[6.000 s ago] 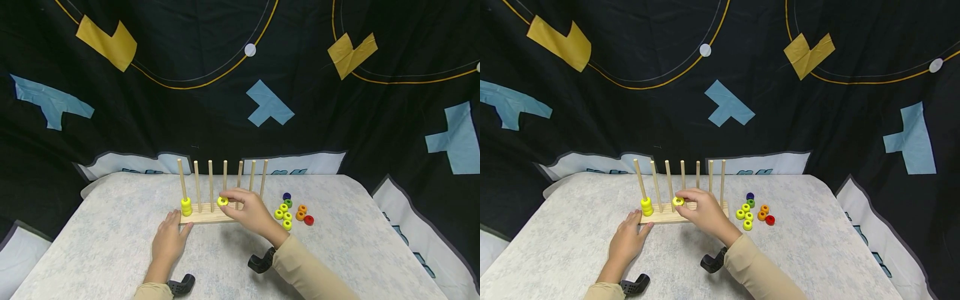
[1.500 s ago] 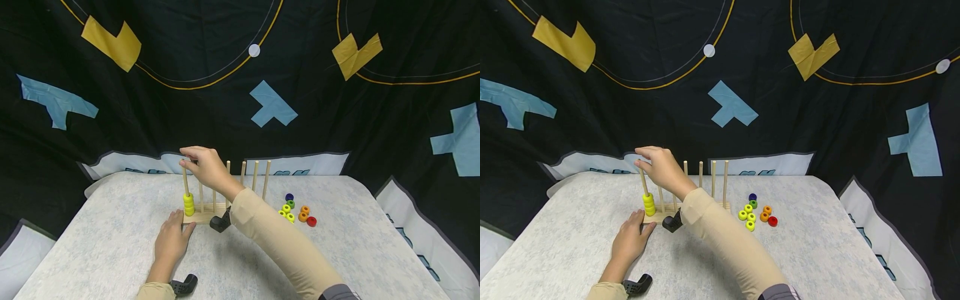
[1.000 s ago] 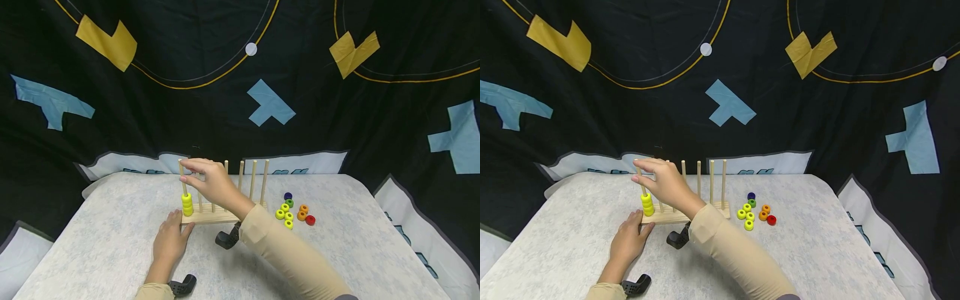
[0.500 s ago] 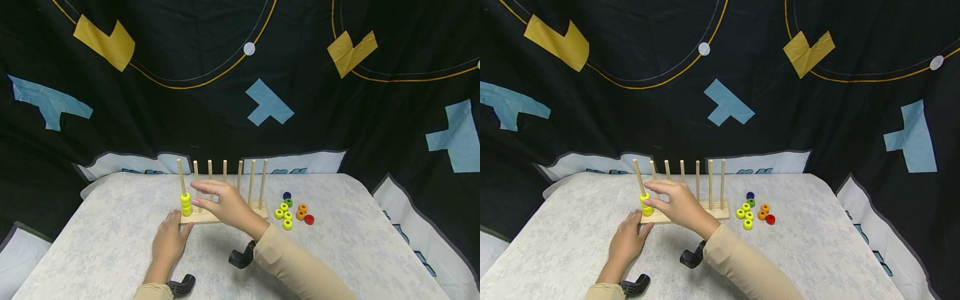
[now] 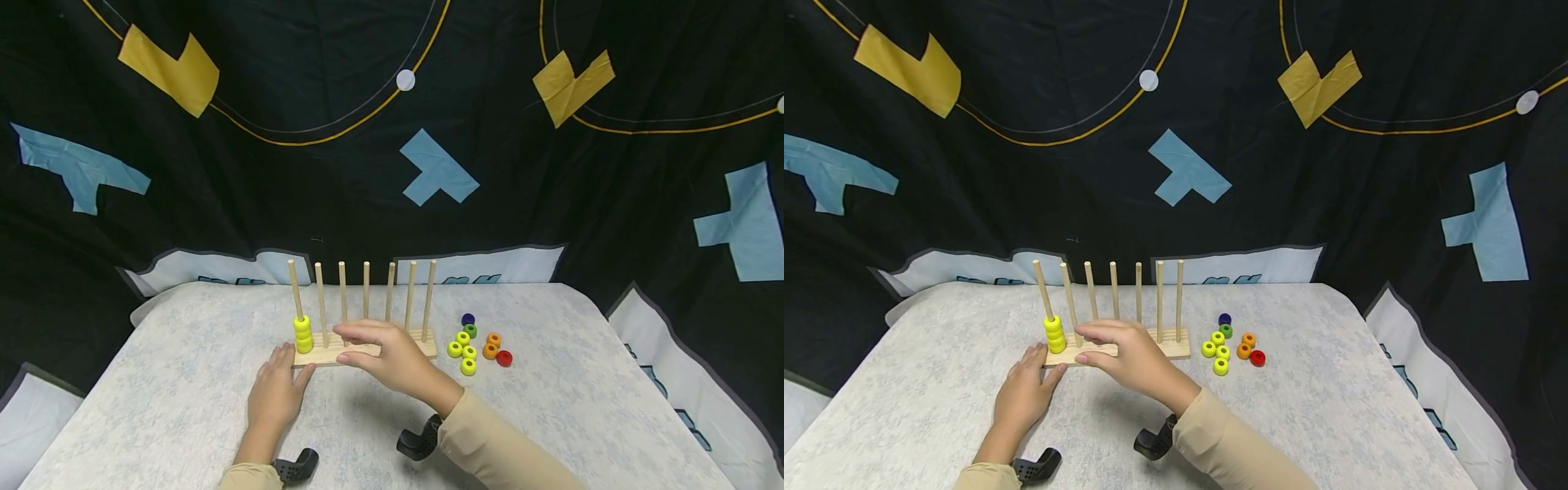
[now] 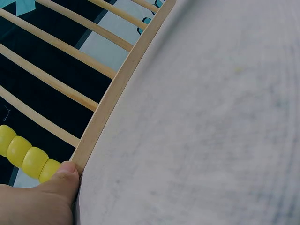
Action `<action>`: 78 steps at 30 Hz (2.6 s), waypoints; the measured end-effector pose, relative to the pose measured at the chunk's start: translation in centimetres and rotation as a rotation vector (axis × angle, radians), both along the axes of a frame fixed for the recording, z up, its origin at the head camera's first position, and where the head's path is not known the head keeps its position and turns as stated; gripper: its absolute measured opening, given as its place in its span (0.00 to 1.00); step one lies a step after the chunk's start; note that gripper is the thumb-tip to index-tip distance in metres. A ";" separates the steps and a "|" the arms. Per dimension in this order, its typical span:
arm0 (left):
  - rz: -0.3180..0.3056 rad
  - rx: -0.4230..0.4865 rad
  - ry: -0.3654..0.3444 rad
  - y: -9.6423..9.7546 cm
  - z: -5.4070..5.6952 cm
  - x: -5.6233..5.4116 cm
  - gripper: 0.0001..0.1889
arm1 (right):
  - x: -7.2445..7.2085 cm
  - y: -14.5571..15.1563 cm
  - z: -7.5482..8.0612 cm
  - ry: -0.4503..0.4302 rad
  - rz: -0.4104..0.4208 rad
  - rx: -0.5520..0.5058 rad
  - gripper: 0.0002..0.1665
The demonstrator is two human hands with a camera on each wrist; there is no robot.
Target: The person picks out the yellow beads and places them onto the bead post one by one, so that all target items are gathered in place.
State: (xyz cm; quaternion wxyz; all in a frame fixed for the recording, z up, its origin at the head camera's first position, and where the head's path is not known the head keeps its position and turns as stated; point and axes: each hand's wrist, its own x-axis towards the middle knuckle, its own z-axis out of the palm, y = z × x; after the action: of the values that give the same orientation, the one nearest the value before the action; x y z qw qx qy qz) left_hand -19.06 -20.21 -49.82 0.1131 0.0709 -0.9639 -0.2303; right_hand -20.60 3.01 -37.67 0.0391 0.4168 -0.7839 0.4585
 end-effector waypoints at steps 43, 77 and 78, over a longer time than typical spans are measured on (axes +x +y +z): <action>-0.009 0.022 -0.019 0.1 0.2 0.2 0.37 | -4.7 17.4 -9.0 -0.225 -0.548 0.126 0.22; -0.010 0.022 -0.025 0.0 0.1 0.1 0.37 | -4.9 17.4 -10.0 -0.108 -0.596 0.372 0.19; -0.010 0.022 -0.024 0.0 0.1 0.2 0.37 | -4.9 17.3 -10.0 -0.110 -0.595 0.378 0.19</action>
State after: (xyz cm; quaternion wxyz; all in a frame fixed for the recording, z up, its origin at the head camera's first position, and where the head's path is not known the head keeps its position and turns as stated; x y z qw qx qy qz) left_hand -18.90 -20.19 -49.76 0.0996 0.0699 -0.9630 -0.2406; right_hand -25.49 20.36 -47.69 0.0509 0.1451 -0.9429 0.2955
